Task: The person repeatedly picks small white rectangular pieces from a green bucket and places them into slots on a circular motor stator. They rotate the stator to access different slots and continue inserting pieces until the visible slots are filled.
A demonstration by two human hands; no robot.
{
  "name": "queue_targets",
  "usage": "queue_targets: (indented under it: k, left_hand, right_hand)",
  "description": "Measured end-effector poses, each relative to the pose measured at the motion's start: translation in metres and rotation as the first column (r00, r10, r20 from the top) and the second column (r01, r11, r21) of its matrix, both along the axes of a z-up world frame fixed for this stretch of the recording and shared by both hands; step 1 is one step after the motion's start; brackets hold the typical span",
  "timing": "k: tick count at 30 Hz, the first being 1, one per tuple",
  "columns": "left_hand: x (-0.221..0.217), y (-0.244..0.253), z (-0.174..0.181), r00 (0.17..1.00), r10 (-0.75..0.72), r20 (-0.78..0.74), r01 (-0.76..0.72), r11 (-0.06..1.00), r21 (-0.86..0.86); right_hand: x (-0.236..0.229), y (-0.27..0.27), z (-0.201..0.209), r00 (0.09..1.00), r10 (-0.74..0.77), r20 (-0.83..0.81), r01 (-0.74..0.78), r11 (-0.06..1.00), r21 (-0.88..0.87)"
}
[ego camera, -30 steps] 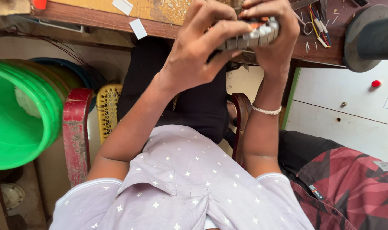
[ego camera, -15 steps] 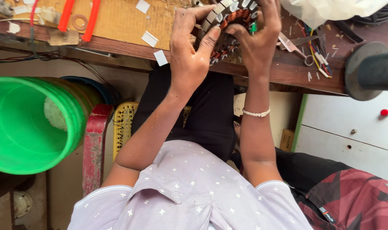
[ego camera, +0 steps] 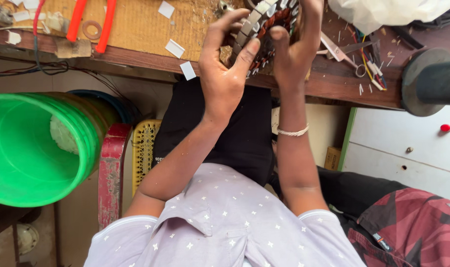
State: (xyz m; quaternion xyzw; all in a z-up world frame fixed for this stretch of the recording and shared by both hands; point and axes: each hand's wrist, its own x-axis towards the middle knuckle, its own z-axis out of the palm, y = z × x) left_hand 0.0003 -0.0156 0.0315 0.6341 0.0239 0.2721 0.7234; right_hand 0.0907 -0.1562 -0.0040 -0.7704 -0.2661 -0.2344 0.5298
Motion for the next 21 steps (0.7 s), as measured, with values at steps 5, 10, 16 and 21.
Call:
queue_targets:
  k: [5,10,16,21]
  left_hand:
    - [-0.001,0.004,0.003,0.998,-0.046,-0.036,0.04,0.988,-0.151]
    - [0.004,-0.002,-0.004,0.999,-0.012,-0.047,0.01,0.999,-0.053]
    - [0.003,-0.003,-0.009,1.0,-0.022,-0.02,0.019,0.991,-0.136]
    - [0.001,-0.003,-0.008,0.999,-0.03,-0.03,0.026,0.993,-0.117]
  right_hand:
    - [-0.034,0.015,0.014,0.996,0.015,0.089,-0.013,1.0,-0.022]
    - [-0.039,0.015,0.027,0.995,-0.009,0.1,0.021,0.993,-0.12]
    - [-0.043,0.015,0.031,0.996,-0.003,0.093,0.018,0.986,-0.164]
    - [-0.045,0.017,0.033,0.999,-0.026,0.048,0.032,0.989,-0.147]
